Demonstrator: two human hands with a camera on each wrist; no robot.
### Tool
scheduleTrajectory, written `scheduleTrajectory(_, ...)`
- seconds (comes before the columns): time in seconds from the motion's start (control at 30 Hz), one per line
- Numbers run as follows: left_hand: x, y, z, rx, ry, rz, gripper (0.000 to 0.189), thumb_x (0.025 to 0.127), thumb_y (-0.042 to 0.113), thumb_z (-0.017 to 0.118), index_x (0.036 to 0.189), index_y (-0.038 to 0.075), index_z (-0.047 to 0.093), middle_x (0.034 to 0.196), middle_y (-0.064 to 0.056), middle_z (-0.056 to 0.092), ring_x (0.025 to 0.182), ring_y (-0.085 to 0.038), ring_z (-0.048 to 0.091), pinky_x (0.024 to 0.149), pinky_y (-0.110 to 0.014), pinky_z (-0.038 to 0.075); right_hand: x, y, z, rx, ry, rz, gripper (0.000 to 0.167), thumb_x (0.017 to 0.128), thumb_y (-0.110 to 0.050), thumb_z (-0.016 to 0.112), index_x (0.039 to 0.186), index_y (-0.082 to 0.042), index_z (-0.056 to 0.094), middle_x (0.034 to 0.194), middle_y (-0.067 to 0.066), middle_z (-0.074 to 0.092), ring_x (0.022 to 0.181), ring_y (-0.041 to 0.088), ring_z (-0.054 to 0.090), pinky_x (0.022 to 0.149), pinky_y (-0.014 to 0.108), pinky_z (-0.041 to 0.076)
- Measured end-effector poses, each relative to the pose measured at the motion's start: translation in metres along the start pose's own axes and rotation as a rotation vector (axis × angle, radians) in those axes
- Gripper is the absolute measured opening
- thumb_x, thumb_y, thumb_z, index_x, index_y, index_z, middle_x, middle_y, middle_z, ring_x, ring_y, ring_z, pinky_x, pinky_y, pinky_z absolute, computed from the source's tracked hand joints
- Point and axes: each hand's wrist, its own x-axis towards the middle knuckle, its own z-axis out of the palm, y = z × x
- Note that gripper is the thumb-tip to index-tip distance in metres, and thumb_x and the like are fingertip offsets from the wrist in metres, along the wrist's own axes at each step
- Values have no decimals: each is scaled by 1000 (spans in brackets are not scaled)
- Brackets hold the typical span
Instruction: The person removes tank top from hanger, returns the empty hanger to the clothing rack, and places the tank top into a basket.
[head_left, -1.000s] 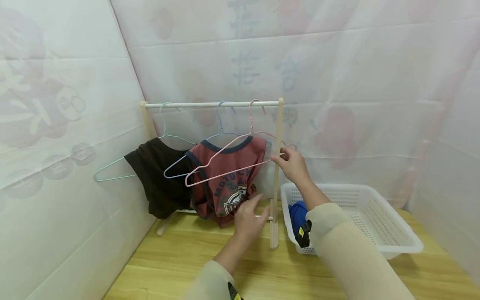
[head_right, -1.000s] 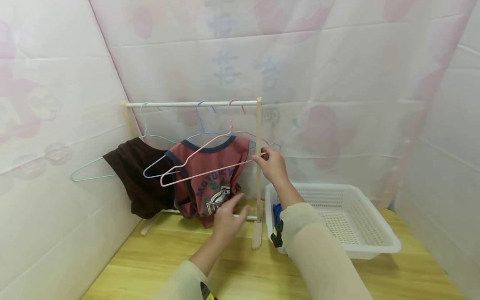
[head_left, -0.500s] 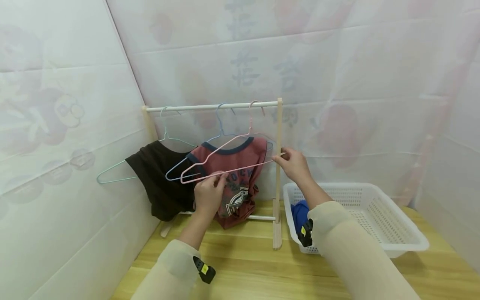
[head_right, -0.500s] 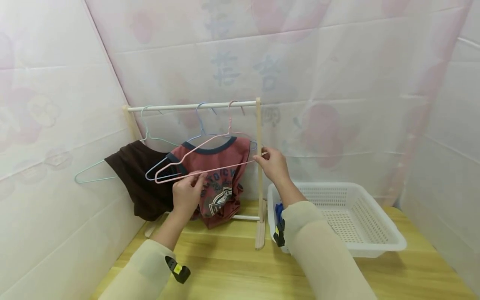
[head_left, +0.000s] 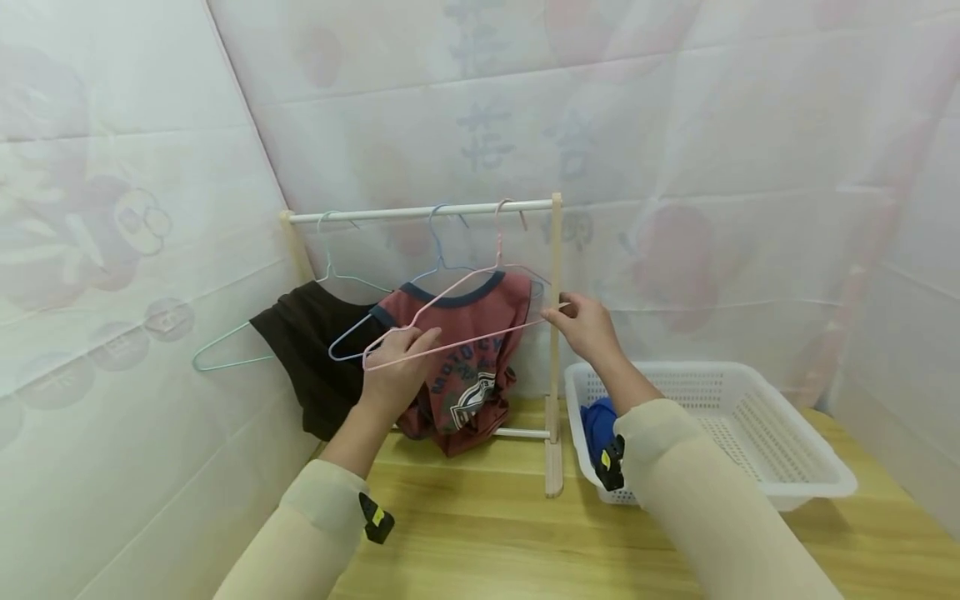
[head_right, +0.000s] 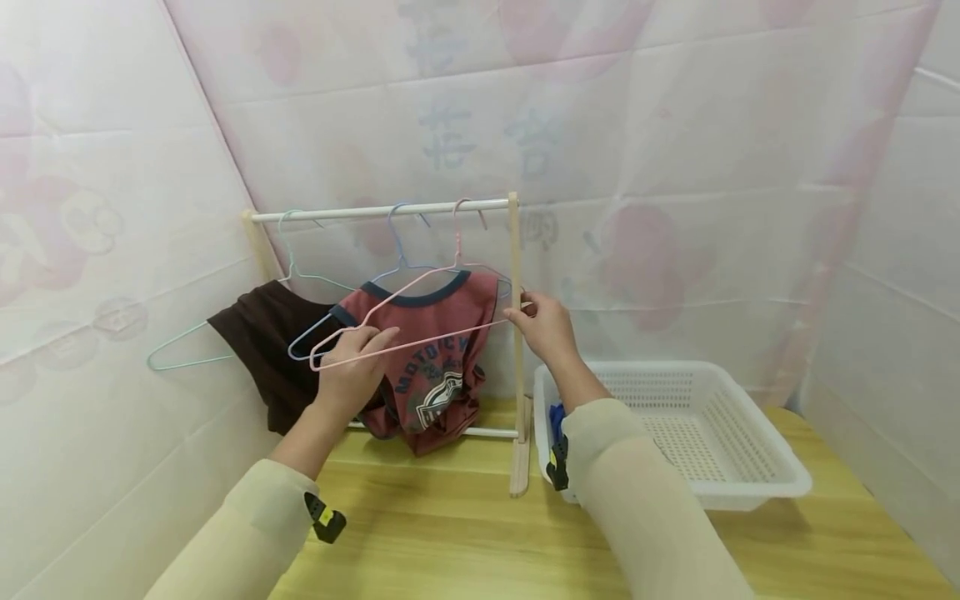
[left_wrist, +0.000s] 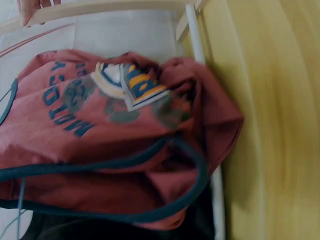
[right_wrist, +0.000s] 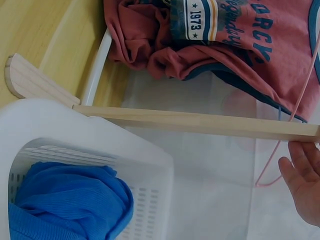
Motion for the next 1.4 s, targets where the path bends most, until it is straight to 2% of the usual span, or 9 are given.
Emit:
scheduleTrajectory(0.13,14,-14,-4,27,97,96,14,85,9,75,98,11,73,82,-11,64,71,-31,58,62,-41,54,1,-1,0,-5,4,-4,53,95,-39,64,137,-9,55,116,17,70,107,34,64,89,50,52)
scheduleTrajectory(0.27,25,-25,-7,7,137,120,16,82,8,76,98,7,73,83,-14,62,71,-35,55,59,-47,48,0,-3,0,-5,4,0,54,95,-38,64,139,-8,54,117,17,69,107,35,64,88,50,52)
scheduleTrajectory(0.33,29,-29,-9,-14,112,81,19,81,8,77,99,5,73,87,-16,63,76,-37,56,61,-49,47,-1,-4,0,-2,-2,3,57,95,-39,64,141,-6,52,118,18,69,108,35,63,89,50,52)
scheduleTrajectory(0.43,36,-31,-10,-36,60,-26,22,81,9,76,102,3,72,93,-17,65,83,-39,58,64,-51,47,-2,-4,0,3,-10,4,59,96,-38,63,142,-5,50,120,19,68,109,35,63,89,50,53)
scheduleTrajectory(0.63,53,-24,-12,-78,-83,-201,30,87,13,72,112,-3,68,104,-22,67,95,-43,61,70,-57,48,-4,-1,1,1,-8,7,60,95,-41,63,142,-5,50,119,18,68,108,34,63,88,49,53)
scheduleTrajectory(0.9,67,-22,-1,-38,-181,-263,33,92,19,68,119,0,66,113,-18,69,105,-39,60,77,-53,44,-6,0,3,0,3,-2,55,96,-36,64,140,-6,53,118,19,68,107,35,64,88,49,53)
scheduleTrajectory(1.03,73,-25,4,7,-292,-357,38,96,26,63,127,4,61,121,-16,67,112,-35,60,85,-54,43,-7,-3,5,11,7,-7,53,95,-36,65,138,-6,55,118,19,68,108,34,64,89,49,53)
scheduleTrajectory(1.13,75,-27,6,33,-367,-411,41,97,29,61,131,6,59,119,-16,68,109,-35,63,84,-55,46,-8,-6,6,22,4,-12,53,96,-35,65,138,-6,55,119,19,68,110,34,64,90,49,53)
scheduleTrajectory(1.4,73,-31,7,13,-369,-448,27,99,21,58,120,5,65,103,-18,71,89,-38,68,68,-55,53,-8,-10,8,24,7,-25,51,96,-35,64,137,-6,56,117,19,69,108,35,64,89,50,53)
